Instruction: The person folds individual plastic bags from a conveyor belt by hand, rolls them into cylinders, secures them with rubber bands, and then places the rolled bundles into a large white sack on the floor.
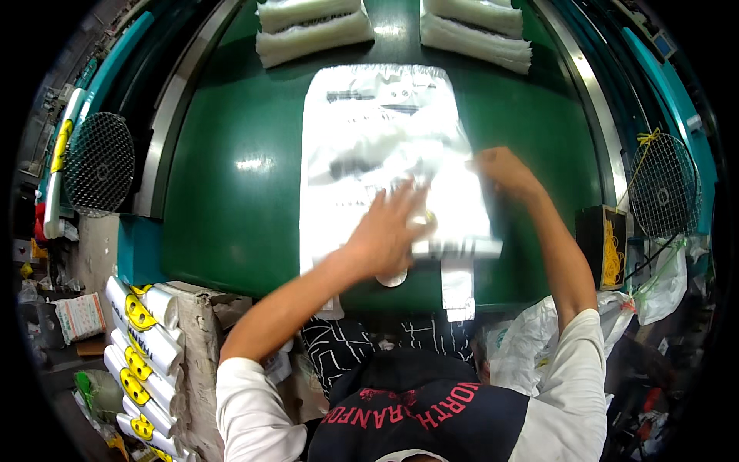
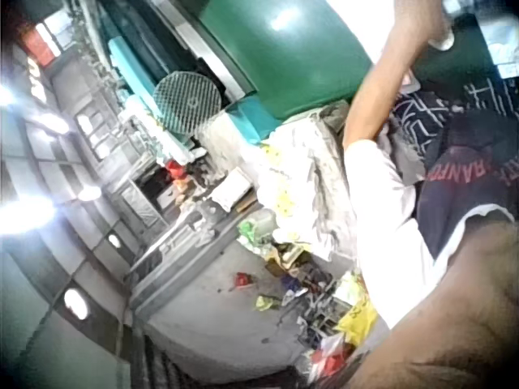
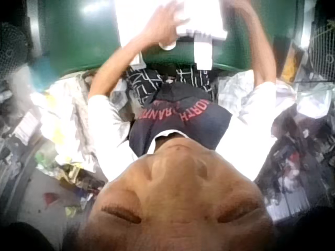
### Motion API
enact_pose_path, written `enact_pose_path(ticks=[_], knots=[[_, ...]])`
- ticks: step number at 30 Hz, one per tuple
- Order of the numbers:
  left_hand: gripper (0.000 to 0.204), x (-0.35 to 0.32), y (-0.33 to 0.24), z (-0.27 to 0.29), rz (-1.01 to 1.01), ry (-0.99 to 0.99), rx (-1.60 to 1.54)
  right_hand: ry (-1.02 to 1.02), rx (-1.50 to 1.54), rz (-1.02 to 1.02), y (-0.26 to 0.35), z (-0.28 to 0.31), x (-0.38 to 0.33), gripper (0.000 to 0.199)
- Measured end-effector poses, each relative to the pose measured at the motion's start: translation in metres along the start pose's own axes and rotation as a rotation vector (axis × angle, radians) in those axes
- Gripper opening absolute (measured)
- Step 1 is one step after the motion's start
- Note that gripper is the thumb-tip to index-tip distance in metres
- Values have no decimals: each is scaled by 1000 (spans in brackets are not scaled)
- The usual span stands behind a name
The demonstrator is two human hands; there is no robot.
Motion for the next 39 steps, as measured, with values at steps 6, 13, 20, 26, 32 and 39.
enact_pose_path(ticks=[6, 13, 20, 26, 32, 39], knots=[[78, -9, -3, -26, 286, 90, -138, 10, 429, 259, 31, -17, 2, 13], [71, -50, 9, -31, 525, 239, -466, -78, -402, 857, -16, -47, -65, 30], [87, -66, -13, -6, 175, 17, 180, -58, -899, 955, 5, -107, -128, 63], [42, -79, 11, 30, 153, 140, 225, 306, -689, 601, 41, -67, -103, 38], [39, -77, 102, -1, 689, 93, -413, 160, -544, 342, 40, -59, -32, 50], [47, -23, 52, 8, 201, -264, 6, 84, -360, 392, 7, -64, 7, 54]])
Point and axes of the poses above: each hand's wrist, its own x-axis towards the middle knuckle, its own z-axis out of the back of the hand, y = z × x, the point moved 2 cm from there along x, towards the middle knuckle, and after that the axes turned 3 degrees about x, right-handed, at the moved point
